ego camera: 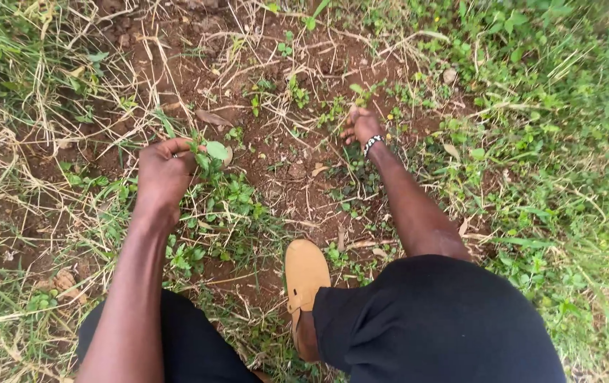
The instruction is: Pulling weeds and small plants out of the soil by hand in a garden bed.
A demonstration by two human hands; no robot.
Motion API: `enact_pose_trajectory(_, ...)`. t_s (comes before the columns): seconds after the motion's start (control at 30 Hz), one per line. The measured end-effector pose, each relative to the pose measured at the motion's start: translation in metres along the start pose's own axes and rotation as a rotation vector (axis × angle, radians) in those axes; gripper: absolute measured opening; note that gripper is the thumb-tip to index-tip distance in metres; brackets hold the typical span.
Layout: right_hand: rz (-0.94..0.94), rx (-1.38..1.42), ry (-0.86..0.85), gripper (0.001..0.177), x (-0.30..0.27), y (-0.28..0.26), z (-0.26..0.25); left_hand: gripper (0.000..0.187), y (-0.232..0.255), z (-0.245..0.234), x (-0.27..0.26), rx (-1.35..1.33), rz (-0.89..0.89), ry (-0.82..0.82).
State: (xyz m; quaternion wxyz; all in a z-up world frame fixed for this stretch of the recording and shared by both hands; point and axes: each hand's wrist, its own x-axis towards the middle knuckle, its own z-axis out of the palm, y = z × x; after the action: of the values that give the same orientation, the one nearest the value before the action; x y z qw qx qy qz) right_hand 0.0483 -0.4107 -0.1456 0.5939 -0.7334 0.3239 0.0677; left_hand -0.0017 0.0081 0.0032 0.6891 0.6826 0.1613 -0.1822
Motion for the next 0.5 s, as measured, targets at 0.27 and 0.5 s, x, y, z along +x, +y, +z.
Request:
enact_pose_trajectory(0.27,-0.048,-0.462,0.15,0.018,0.107,0.09,0.006,0.027,-0.004,0.008,0.012,0.019,0.033,-0.018)
enact_pose_trajectory(0.5,-0.382,-1.02,0.354,0.01,0.084,0.088,-0.004,0.025,-0.005,0.025,0.015,0.031,-0.041,-0.036)
